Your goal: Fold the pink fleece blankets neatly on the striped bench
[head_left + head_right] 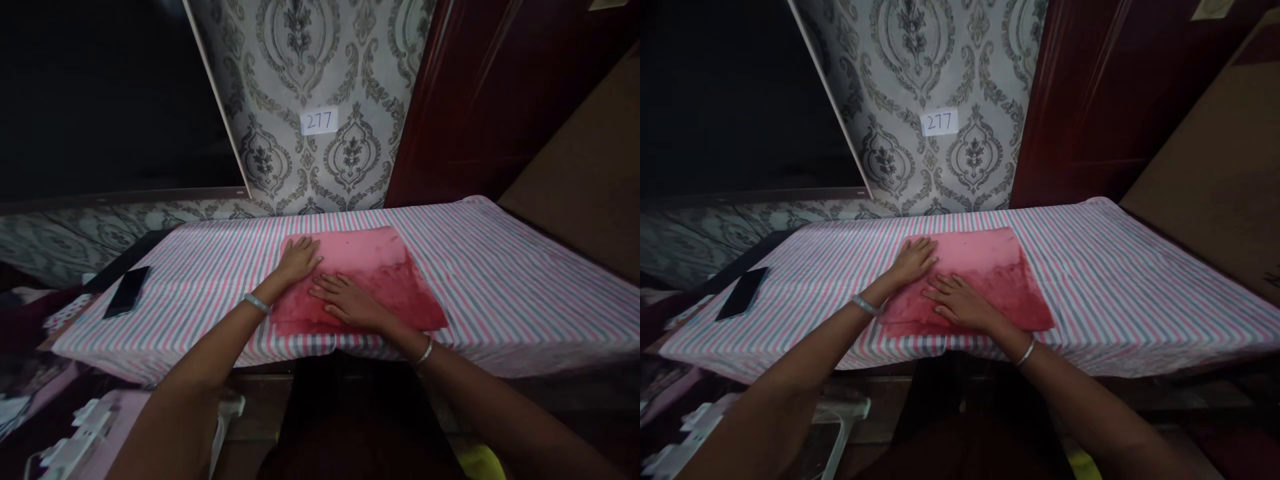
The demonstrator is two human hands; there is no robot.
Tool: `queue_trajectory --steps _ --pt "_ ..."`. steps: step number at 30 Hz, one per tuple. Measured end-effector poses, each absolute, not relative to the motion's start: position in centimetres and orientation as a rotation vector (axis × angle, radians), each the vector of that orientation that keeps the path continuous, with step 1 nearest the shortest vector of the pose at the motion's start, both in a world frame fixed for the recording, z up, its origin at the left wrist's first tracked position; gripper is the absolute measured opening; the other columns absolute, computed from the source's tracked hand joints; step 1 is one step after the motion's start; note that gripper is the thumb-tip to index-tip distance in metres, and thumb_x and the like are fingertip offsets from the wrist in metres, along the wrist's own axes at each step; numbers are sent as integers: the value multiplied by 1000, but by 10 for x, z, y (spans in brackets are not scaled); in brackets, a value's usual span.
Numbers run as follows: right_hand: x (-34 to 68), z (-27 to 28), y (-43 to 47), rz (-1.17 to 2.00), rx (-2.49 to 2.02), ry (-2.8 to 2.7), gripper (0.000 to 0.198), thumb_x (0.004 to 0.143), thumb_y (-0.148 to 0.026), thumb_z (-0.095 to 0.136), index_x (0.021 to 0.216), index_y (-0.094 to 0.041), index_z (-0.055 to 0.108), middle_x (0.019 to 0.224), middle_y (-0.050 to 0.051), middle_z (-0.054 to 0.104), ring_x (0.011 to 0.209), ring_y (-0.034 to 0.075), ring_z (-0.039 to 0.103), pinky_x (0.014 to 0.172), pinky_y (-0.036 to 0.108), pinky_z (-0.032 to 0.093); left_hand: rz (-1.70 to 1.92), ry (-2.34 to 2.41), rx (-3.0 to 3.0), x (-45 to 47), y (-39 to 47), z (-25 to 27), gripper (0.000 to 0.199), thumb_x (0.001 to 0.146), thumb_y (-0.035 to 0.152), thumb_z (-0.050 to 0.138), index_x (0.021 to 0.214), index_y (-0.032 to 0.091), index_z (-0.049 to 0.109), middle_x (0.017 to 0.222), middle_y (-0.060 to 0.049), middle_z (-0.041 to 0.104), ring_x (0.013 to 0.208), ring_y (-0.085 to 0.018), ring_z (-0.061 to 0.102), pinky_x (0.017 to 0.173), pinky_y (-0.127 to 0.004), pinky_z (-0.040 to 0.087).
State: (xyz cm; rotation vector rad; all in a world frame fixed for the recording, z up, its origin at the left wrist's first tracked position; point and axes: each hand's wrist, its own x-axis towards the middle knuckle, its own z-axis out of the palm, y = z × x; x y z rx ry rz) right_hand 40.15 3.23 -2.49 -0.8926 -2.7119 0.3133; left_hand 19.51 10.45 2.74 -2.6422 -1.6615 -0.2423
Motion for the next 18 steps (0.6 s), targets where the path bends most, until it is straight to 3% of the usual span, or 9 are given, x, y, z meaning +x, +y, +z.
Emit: queue_trajectory --steps 7,18 --pt "398 -28 33 303 -899 -2684 51 107 -44 42 155 -27 44 165 5 35 156 20 20 127 50 12 -305 -1644 -2629 177 25 -17 60 104 45 34 160 24 33 168 -11 29 157 -29 22 127 -59 16" --pt "441 4 31 263 -1047 -2637 47 107 -43 43 152 -30 50 164 5 36 154 22 24 126 51 16 -278 -1619 -2597 172 32 -23 61 104 47 29 159 20 36 167 -13 29 156 -30 24 125 -59 20"
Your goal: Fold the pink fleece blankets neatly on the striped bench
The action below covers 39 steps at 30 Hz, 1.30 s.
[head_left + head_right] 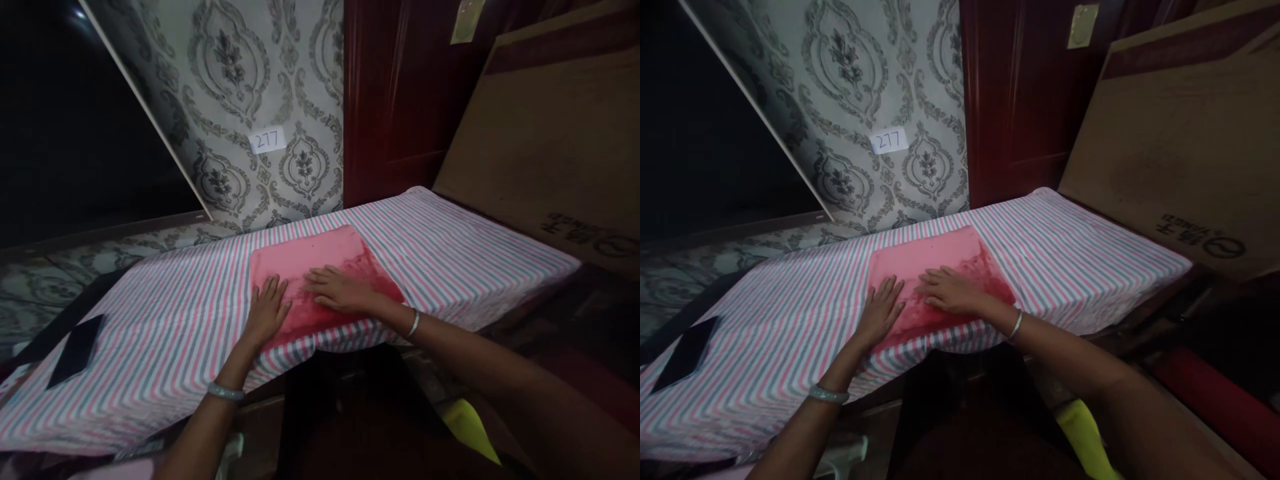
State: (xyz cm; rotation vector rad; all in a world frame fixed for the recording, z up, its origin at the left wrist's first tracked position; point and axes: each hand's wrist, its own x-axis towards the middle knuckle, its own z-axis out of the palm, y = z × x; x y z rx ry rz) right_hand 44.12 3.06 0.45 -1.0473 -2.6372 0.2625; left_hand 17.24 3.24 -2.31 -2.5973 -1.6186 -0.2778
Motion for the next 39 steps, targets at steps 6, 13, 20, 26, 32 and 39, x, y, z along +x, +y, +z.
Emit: queue_trajectory --steps 6,13,20,26,32,39 --pt "501 -1 24 180 -1112 -2627 50 106 -44 47 153 -28 49 163 8 37 155 27 22 125 56 15 -225 -1611 -2593 168 36 -19 59 103 46 34 157 23 40 166 -13 32 155 -30 28 123 -60 25" --pt "504 -24 19 120 -1113 -2597 53 105 -44 49 156 -30 43 166 6 30 155 26 21 125 55 14 -192 -1497 -2778 215 54 22 58 104 48 35 158 26 38 164 -11 38 154 -26 31 124 -56 26" --pt "501 -24 16 114 -1118 -2565 54 105 -49 48 156 -29 44 164 7 35 155 26 21 127 54 12 -5 -1328 -2999 309 110 31 58 105 51 28 159 31 32 169 -8 26 157 -25 21 125 -59 15" --pt "501 -26 15 201 -1146 -2497 55 105 -50 49 156 -31 44 167 6 30 155 25 20 127 53 10 61 -1550 -2786 333 147 23 68 100 58 35 161 30 27 171 -12 18 157 -37 14 119 -74 12" --pt "500 -30 18 263 -1125 -2456 59 104 -52 49 159 -34 37 167 3 29 156 26 19 128 52 9 124 -1775 -2670 345 169 21 74 98 68 29 163 33 23 170 -10 23 155 -41 21 118 -73 15" --pt "499 -27 16 265 -1139 -2400 53 104 -51 50 154 -33 47 166 1 32 155 26 22 127 52 10 157 -1808 -2603 350 170 28 73 97 67 29 162 34 25 170 -9 25 154 -41 26 118 -71 20"
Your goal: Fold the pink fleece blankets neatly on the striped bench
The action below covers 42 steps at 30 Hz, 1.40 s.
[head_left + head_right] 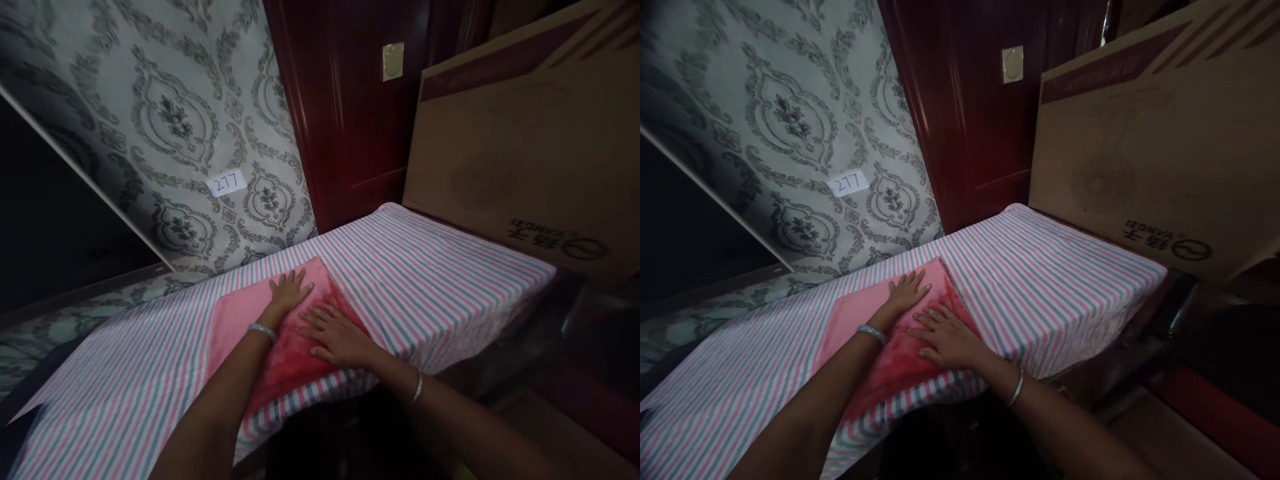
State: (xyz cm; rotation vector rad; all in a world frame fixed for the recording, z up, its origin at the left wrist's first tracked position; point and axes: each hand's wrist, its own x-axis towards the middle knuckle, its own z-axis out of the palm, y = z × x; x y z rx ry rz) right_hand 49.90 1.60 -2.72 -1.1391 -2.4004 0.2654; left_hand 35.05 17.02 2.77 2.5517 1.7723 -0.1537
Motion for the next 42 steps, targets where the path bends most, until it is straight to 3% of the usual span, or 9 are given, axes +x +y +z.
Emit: queue_trajectory --steps 6,9,13,17,24,27,34,39,42 --pt "499 -23 15 260 -1103 -2380 52 103 -50 53 151 -33 51 162 3 41 151 27 30 127 52 13 33 1601 2699 388 140 38 76 100 59 26 162 15 24 170 -17 19 159 -30 13 126 -59 11" --pt "499 -21 15 239 -1086 -2373 51 102 -49 56 149 -30 54 155 5 50 149 26 33 127 51 14 -33 1480 2679 407 134 30 81 99 62 29 162 12 19 171 -18 10 159 -30 6 126 -59 10" --pt "499 -22 15 243 -1096 -2386 50 103 -51 53 147 -28 56 156 6 50 151 26 31 128 49 11 -44 1585 2589 419 149 22 86 97 65 28 163 11 15 171 -19 6 159 -32 4 124 -65 8" --pt "500 -26 15 236 -1089 -2372 53 103 -51 52 152 -31 50 156 5 49 151 26 30 128 49 7 -40 1656 2531 421 175 22 81 98 63 24 162 14 18 171 -17 16 158 -33 14 124 -64 12" --pt "502 -25 16 322 -1096 -2370 54 103 -55 48 151 -30 51 161 5 43 155 25 19 128 49 6 -10 1723 2476 428 200 19 73 98 61 24 154 16 37 151 -19 54 143 -37 46 115 -64 29" --pt "502 -24 16 317 -1105 -2366 53 103 -54 50 150 -30 52 159 5 45 155 25 20 128 49 5 9 1739 2471 431 203 16 71 98 61 25 150 17 43 147 -19 57 139 -38 49 114 -65 30" --pt "501 -28 16 240 -1132 -2369 52 103 -54 51 149 -30 53 158 5 46 154 26 23 128 49 9 66 1706 2445 429 203 15 75 97 64 23 154 18 39 157 -17 48 145 -38 43 117 -66 26" --pt "504 -29 17 224 -1123 -2411 54 103 -52 52 153 -32 48 165 3 35 155 27 22 127 52 10 130 1612 2420 414 199 30 74 101 59 6 160 22 30 167 -8 31 154 -23 31 123 -45 27" --pt "505 -29 17 211 -1137 -2431 54 103 -50 52 154 -33 46 166 2 33 154 27 23 126 52 13 159 1558 2432 394 189 40 69 102 58 13 161 25 28 171 -3 20 158 -19 16 127 -41 17"
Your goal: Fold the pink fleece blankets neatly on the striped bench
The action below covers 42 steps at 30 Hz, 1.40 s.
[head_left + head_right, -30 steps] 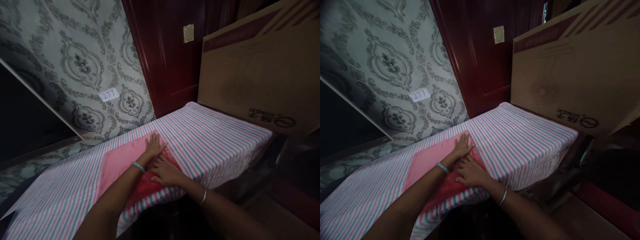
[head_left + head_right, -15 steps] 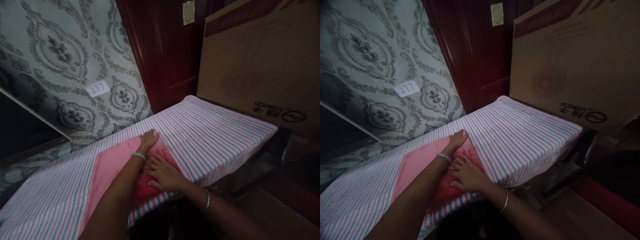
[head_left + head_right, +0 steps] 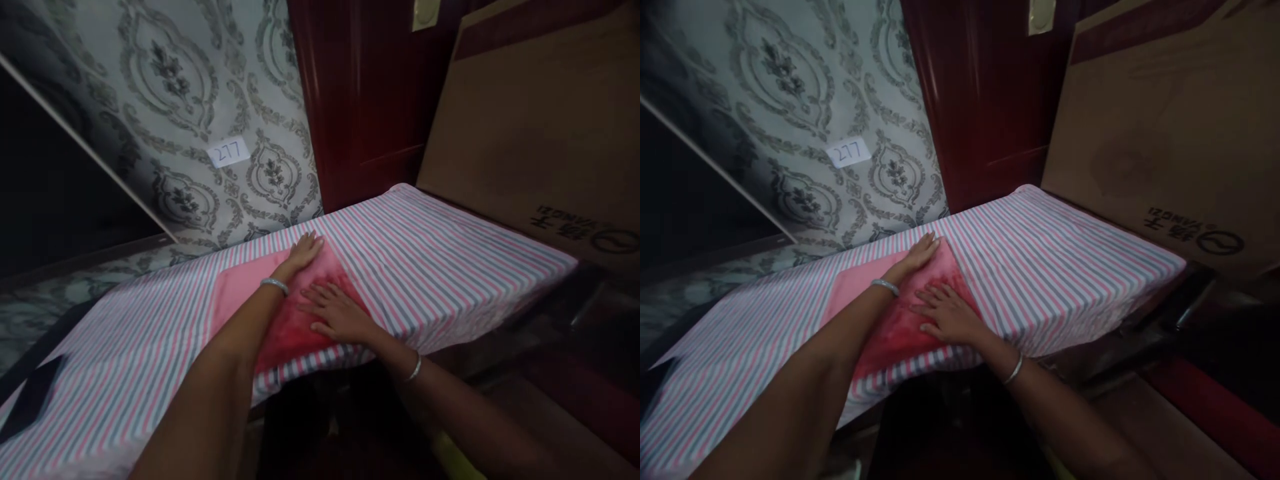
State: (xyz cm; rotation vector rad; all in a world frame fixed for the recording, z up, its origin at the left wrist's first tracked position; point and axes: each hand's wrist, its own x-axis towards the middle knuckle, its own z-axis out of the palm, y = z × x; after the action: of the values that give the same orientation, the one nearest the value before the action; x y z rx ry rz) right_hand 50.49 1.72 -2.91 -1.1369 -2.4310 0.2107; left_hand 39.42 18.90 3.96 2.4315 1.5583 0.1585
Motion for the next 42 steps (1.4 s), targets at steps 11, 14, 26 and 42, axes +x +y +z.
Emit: queue_trajectory --steps 11,14,26,42 --pt "506 -40 19 95 -1157 -2500 54 105 -50 44 156 -32 44 166 1 32 155 29 22 125 56 16 31 1647 2583 238 79 24 67 103 54 31 161 22 28 170 -11 21 158 -27 16 127 -54 14" --pt "507 -42 21 84 -1166 -2515 54 105 -50 44 156 -35 42 167 -1 31 155 29 22 125 56 17 100 1745 2603 202 52 14 66 103 54 31 160 20 32 169 -13 26 157 -29 20 126 -57 17" --pt "510 -42 22 39 -1202 -2559 56 104 -49 46 158 -41 34 167 -7 28 155 28 21 126 56 19 305 1838 2538 177 34 -26 62 104 50 28 161 25 30 170 -9 22 158 -26 18 126 -54 18" --pt "586 -73 -21 -38 -1085 -2410 78 97 -39 56 165 -28 19 168 8 26 154 30 24 123 56 29 547 1574 2780 125 -40 -36 73 94 41 58 159 25 32 166 -14 32 153 -33 30 122 -54 35"
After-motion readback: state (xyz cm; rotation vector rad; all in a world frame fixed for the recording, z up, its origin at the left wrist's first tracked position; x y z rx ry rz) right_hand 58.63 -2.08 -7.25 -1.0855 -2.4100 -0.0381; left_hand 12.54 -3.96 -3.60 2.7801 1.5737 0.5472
